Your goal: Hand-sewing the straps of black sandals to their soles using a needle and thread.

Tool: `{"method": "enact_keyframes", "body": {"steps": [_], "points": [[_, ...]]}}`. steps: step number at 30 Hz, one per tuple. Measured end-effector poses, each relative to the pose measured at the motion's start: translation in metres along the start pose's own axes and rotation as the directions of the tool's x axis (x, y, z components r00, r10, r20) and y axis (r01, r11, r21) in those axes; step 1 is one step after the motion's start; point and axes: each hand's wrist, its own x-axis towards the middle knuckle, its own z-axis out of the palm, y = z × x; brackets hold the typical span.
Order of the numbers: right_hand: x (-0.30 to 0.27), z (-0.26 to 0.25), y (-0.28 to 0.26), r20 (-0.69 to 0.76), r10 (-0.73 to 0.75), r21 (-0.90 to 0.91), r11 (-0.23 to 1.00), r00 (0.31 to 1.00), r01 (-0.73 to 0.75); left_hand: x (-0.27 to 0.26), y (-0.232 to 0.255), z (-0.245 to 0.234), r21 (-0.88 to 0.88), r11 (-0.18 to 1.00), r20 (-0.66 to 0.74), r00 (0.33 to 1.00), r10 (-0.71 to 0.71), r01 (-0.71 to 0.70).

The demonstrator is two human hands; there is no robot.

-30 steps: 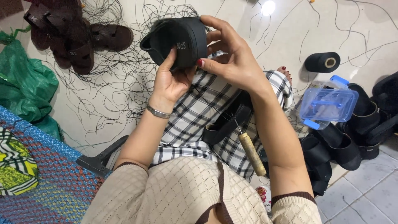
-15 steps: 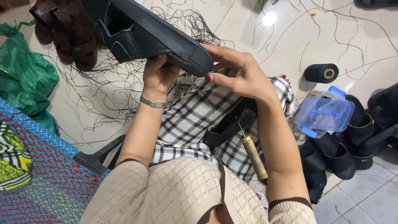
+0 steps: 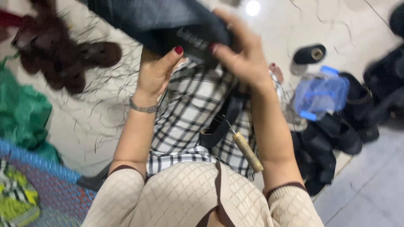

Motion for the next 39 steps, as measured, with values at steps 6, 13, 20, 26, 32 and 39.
{"method": "enact_keyframes", "body": {"steps": [6,13,20,26,32,39], "points": [[-0.075,-0.069,0.066,-0.549,0.39,0.379,0.905,0.739,-0.195,0.001,-0.016,0.056,0.818,0.545,0.274,0.958,-0.085,-0.185],[-0.164,-0.099,0.156,-0.672,0.729,0.676,0.675,0.13,-0.294,-0.006,-0.046,0.071,0.841,0.293,0.433,0.89,0.139,-0.455],[-0.109,-0.175,0.2,-0.682,0.655,0.583,0.756,0.327,-0.298,-0.006,-0.04,0.076,0.818,0.345,0.445,0.886,0.129,-0.461],[-0.11,-0.121,0.152,-0.696,0.512,0.3,0.845,0.504,-0.443,-0.009,-0.042,0.075,0.798,0.336,0.468,0.866,0.177,-0.5],[-0.17,-0.049,0.118,-0.7,0.469,0.254,0.869,0.539,-0.425,-0.008,-0.067,0.051,0.778,0.383,0.442,0.868,0.227,-0.497],[-0.21,-0.03,0.125,-0.82,0.415,0.258,0.883,0.395,-0.391,-0.009,-0.061,0.059,0.768,0.354,0.475,0.845,0.245,-0.534]]}}
